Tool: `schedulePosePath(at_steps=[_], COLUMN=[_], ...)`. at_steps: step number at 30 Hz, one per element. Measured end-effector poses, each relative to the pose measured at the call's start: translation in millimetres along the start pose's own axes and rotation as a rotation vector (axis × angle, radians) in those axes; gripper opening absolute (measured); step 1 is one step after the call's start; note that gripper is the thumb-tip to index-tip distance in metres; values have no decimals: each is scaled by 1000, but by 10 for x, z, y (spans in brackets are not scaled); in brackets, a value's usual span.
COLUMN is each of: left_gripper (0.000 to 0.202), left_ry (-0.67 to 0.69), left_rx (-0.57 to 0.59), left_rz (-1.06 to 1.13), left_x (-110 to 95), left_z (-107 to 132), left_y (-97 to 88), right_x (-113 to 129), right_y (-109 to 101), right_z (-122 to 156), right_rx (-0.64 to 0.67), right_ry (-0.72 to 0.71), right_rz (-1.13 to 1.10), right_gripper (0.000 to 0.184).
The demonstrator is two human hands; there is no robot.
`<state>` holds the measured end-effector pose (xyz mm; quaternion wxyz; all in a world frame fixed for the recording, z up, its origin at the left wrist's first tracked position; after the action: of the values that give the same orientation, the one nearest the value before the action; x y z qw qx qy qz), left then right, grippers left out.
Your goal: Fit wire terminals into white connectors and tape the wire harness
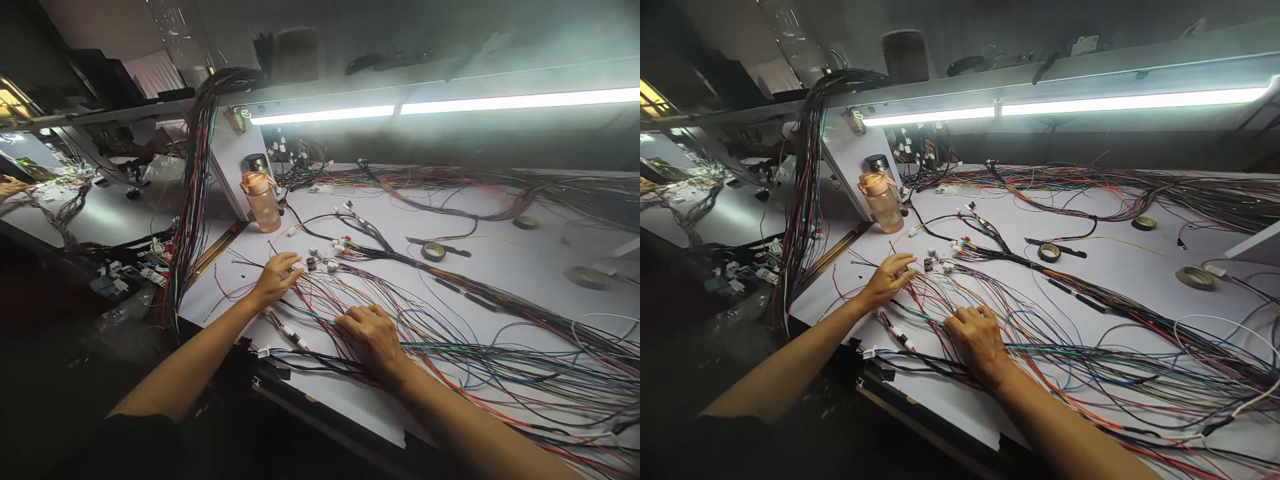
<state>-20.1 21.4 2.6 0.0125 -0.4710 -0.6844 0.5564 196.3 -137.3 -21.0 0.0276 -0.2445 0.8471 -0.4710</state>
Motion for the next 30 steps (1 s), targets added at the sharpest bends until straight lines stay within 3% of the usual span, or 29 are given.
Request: schedulePosePath(at_steps=[5, 12, 17, 21, 24, 30], left_gripper=[39, 15, 30, 47, 47, 31], left_ry=[-118, -186, -273, -326, -369, -287], left_rx=[-11, -2, -115, -153, -196, -277], left_rz=[-92, -98, -71, -66, -53, 124], left_x=[347, 464, 591, 748, 865, 961], left_z=[140, 119, -278, -772, -1054, -1152], left_y=[-310, -339, -326, -127, 43, 95], right_x=[2, 2, 13, 28, 30, 19], right_y=[14, 26, 24, 29, 46, 63], right_z=[17, 16, 2, 10, 10, -1], right_rx=[9, -4, -31, -56, -81, -75], right_ry=[15, 15, 20, 21, 21, 39], right_rz=[-18, -16, -36, -51, -54, -64], right_gripper=[17, 13, 13, 13, 15, 17])
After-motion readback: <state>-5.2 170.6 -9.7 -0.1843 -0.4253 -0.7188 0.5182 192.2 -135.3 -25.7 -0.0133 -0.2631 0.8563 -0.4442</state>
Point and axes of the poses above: each hand's wrist, its own z-axis away from the middle knuckle, its own y-axis out of the palm, x = y × z, the point moved 1 cm from there along -z, towards the middle knuckle, and after that the axes turned 2 degrees about z, right-handed, at the moved point
